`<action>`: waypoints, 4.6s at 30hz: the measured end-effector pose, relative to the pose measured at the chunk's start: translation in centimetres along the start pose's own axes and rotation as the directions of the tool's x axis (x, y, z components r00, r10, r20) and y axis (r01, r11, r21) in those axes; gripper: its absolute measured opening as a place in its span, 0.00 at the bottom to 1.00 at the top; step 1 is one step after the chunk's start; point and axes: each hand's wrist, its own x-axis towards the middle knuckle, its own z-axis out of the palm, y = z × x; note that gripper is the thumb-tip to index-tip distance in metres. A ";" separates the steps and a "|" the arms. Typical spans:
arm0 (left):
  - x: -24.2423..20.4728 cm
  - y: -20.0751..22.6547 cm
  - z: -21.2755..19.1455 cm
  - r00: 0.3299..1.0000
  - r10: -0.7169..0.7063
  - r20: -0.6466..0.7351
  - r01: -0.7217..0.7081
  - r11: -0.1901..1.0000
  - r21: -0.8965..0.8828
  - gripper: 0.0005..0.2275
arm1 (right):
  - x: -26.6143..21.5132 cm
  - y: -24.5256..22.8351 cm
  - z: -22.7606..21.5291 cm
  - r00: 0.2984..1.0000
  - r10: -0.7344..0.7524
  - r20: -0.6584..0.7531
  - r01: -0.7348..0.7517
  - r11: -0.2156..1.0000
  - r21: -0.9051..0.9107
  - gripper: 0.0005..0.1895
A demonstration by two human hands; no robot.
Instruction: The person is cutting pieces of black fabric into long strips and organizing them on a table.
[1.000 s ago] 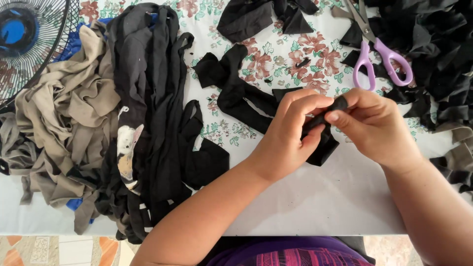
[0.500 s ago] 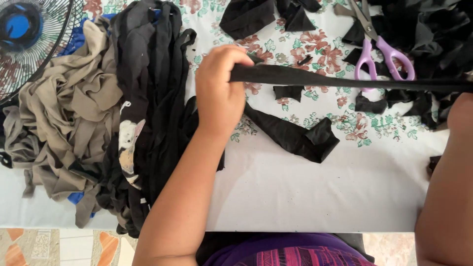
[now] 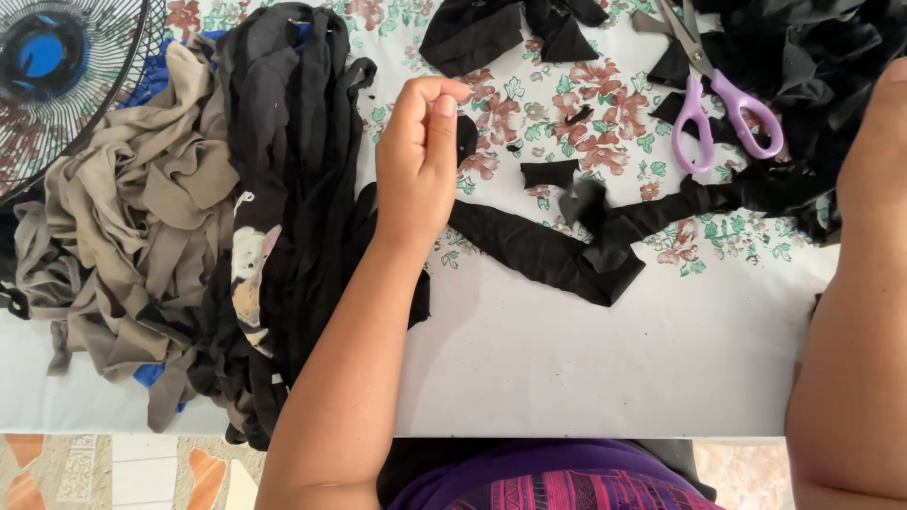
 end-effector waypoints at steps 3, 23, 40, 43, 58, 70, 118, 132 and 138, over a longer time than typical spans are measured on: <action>0.0 0.4 0.1 0.999 0.040 0.001 -0.040 0.999 0.009 0.05 | -2.4 -8.8 2.8 0.999 -0.043 -0.027 0.038 0.985 -0.170 0.04; 0.7 -2.7 -0.7 0.994 0.104 0.029 -0.100 0.787 0.608 0.06 | -4.5 -27.0 7.1 0.670 -0.217 0.710 0.301 0.954 0.007 0.08; -6.2 1.3 7.1 0.730 -0.319 0.604 0.664 0.540 -0.517 0.10 | -6.0 -24.3 7.7 0.728 0.092 0.680 -0.519 0.721 0.459 0.06; -6.4 1.0 7.5 0.692 -0.344 0.634 0.709 0.487 -0.510 0.12 | -5.9 -24.7 7.5 0.697 0.076 0.713 -0.532 0.721 0.443 0.11; -6.3 4.0 6.4 0.777 -0.136 0.615 0.460 0.788 -0.408 0.23 | -5.8 -25.0 6.9 0.773 0.213 0.598 -0.425 0.873 0.239 0.05; -6.6 2.2 6.8 0.878 -0.132 0.461 0.437 0.614 -0.657 0.06 | -5.9 -25.3 7.4 0.715 0.192 0.672 -0.438 0.872 0.217 0.05; -7.2 2.9 6.9 0.878 -0.165 0.450 0.445 0.629 -0.638 0.05 | -5.1 -25.6 7.5 0.725 0.183 0.664 -0.525 0.771 0.361 0.16; -7.6 3.2 7.3 0.901 -0.171 0.398 0.341 0.846 -0.410 0.12 | -4.6 -27.5 7.1 0.747 0.146 0.648 -0.252 0.965 0.073 0.09; -6.1 4.6 6.2 0.921 0.234 0.311 -0.221 0.972 -0.077 0.08 | -4.9 -26.5 7.7 0.643 0.273 0.716 -0.488 0.867 0.107 0.10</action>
